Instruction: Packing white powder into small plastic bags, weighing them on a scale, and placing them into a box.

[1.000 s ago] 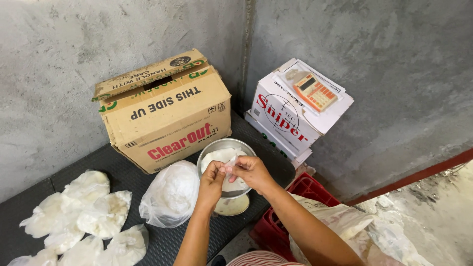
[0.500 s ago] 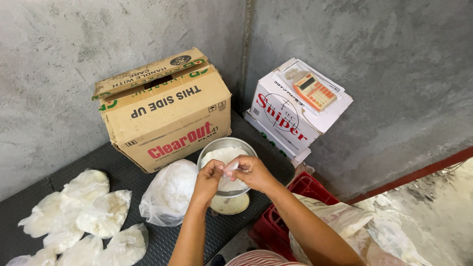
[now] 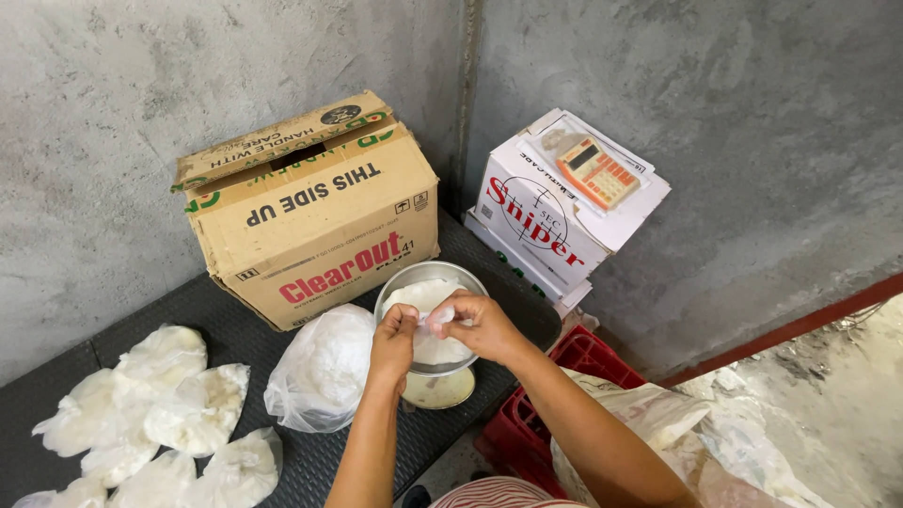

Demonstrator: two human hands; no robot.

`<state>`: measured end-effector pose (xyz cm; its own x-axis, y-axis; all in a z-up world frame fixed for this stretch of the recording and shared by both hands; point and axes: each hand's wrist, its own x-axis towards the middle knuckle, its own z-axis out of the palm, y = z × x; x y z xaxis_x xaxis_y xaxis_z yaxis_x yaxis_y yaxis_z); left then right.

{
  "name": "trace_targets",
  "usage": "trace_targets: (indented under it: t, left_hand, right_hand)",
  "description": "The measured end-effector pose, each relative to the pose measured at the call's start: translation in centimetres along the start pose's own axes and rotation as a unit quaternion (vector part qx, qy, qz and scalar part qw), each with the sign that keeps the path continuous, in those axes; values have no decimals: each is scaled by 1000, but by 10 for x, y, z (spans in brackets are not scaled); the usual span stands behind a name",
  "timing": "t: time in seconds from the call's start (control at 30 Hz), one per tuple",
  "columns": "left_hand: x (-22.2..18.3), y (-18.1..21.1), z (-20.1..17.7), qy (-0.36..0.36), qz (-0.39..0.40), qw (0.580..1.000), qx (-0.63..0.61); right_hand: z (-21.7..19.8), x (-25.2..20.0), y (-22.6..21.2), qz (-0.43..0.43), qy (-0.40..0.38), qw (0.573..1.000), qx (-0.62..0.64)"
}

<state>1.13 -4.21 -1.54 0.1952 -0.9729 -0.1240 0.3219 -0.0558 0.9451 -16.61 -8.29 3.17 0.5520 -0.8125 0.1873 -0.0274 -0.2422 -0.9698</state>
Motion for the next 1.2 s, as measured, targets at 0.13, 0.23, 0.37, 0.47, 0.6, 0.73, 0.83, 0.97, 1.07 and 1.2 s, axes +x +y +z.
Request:
trace_targets:
  t: [0.13,0.23,0.37,0.47,0.6,0.73,0.83,0.97,1.07,1.2]
  left_hand:
    - [-12,18,6,-27,-16,999,32]
    - [-13,17,7,-53,13,998,44]
    - [-14,16,12,-45,20,996,80]
    - [-15,12,15,-48,26,993,105]
    - [-11,3,15,-49,26,995,78]
    - [-13,13,23,-37,50,998,-6]
    - [-9,6,26,-5,90,995,-32]
    - [-4,-1,27,49,115,992,-28]
    - [2,-7,24,75,124,989,-31]
    - [1,-2,28,84,127,987,-48]
  right_hand:
    - [2,9,19,33,53,996,69]
    - [10,13,16,86,103,988,80]
    - [16,16,-4,81,153,985,6]
    - [15,16,-7,80,165,983,-33]
    - [12,19,1,61,162,984,-39]
    - [11,18,1,62,164,984,-6]
    - [13,15,-2,59,173,983,-4]
    - [17,5,-19,32,189,981,-40]
    - [21,-4,-45,-6,185,978,-94]
    - [17,-6,-49,-95,159,966,-182]
